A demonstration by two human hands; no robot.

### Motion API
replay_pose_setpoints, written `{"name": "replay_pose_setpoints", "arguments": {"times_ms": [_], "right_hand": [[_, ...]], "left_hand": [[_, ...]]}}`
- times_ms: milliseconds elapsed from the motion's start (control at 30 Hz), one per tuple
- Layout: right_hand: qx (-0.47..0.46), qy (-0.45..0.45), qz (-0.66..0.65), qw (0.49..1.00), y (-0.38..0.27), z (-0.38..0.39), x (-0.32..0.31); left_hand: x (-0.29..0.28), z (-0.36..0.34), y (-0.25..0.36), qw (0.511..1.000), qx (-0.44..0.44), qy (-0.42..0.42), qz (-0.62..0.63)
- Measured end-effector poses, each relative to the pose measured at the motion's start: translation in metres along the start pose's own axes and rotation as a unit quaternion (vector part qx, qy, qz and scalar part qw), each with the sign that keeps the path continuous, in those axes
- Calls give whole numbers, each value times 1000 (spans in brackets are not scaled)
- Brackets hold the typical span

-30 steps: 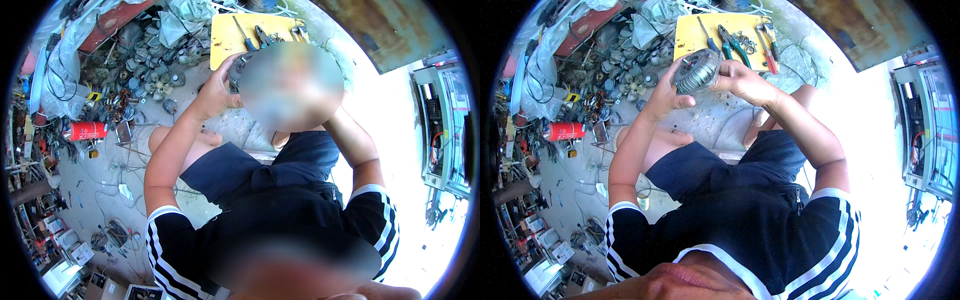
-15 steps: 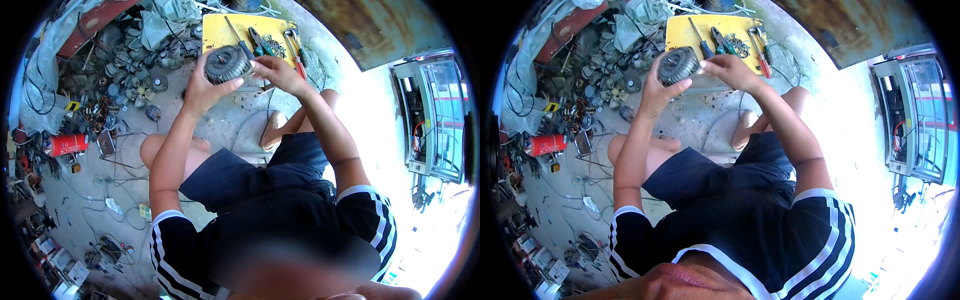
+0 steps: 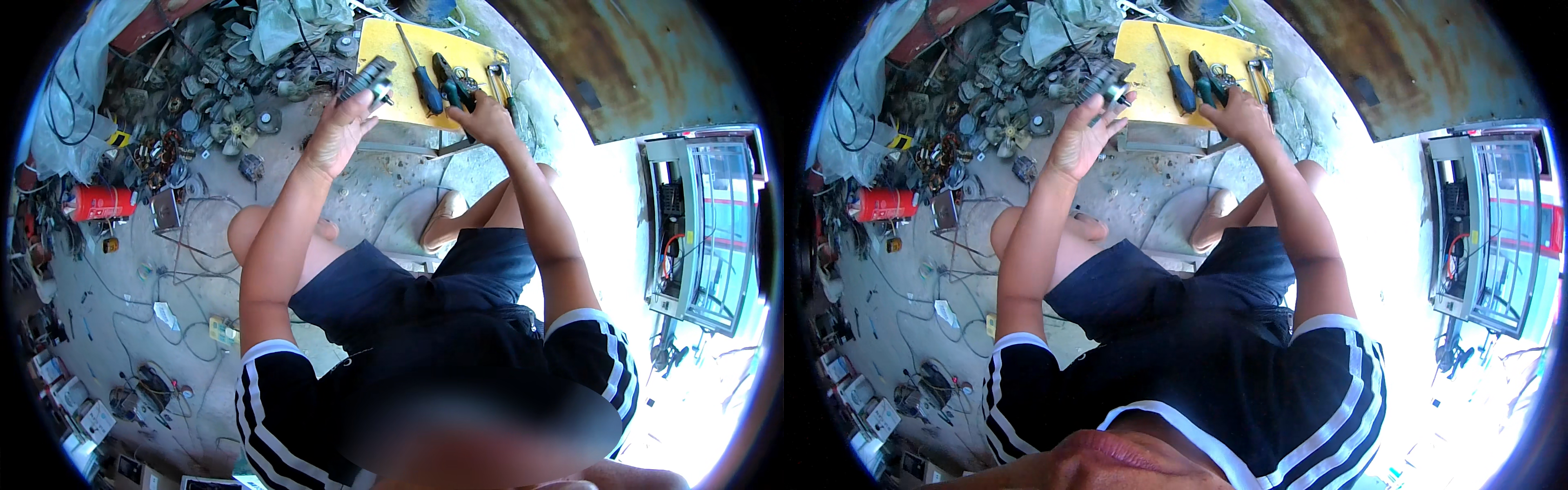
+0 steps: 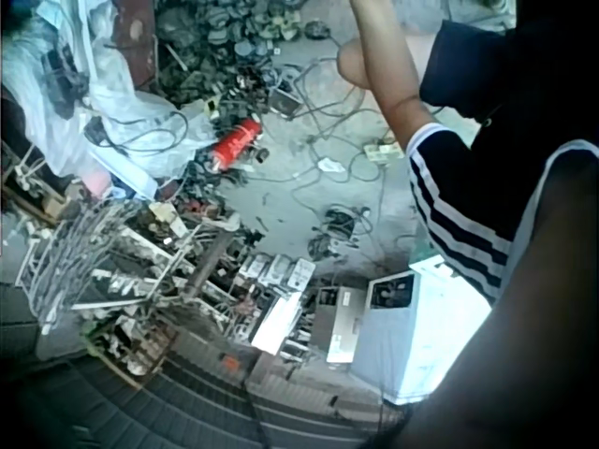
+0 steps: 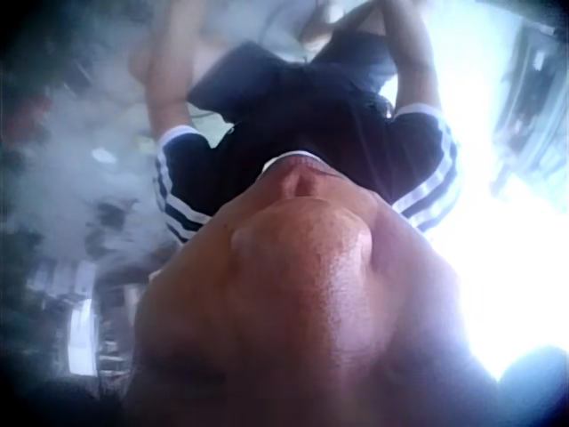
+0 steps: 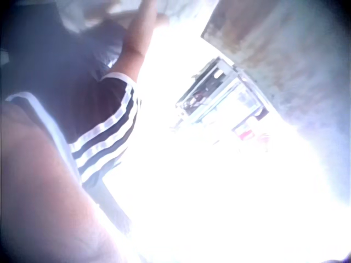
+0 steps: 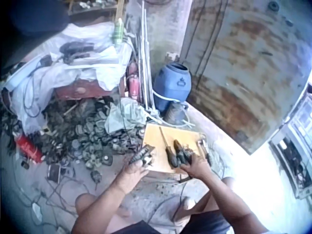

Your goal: The person disassembles a metal appliance component using a screwdriver and pliers, then collects small washers and screws onto a piece of cardboard.

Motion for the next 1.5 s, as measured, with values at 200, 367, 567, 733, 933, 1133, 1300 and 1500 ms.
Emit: {"name": "replay_pose_setpoints", "arguments": {"times_ms": [200, 367, 567, 733, 933, 1133, 1300, 1500], "right_hand": [[55, -130, -407, 903, 15, -3, -1], [55, -127, -675, 725, -4, 42, -23], [49, -171, -563, 807, -13, 73, -25], [-227, 133, -431, 863, -58, 90, -91], [-300, 303, -248, 870, -84, 98, -96], [-197, 182, -258, 928, -65, 89, -50], [-261, 340, -295, 854, -81, 105, -86], [-170, 140, -222, 950, -63, 85, -51]], "left_hand": [[2, -7, 1, 982, -48, -17, 183], [4, -19, 6, 992, -20, 9, 121], [10, -29, 29, 838, 222, 82, -491], [11, -35, 16, 703, 285, 141, -636], [23, -43, 19, 676, 288, 133, -666], [31, -44, 22, 661, 312, 140, -668], [24, -52, 16, 657, 289, 140, -682], [37, -45, 25, 651, 340, 142, -664]]}}
Point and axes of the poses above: each hand's wrist, its own z-axis away from the middle knuckle, its own x-axis out of the palm, y = z × x, the point moved 6 cm from there along -z, towards the middle knuckle, and after that the axes turned 4 degrees about x, right-handed, at the moved point
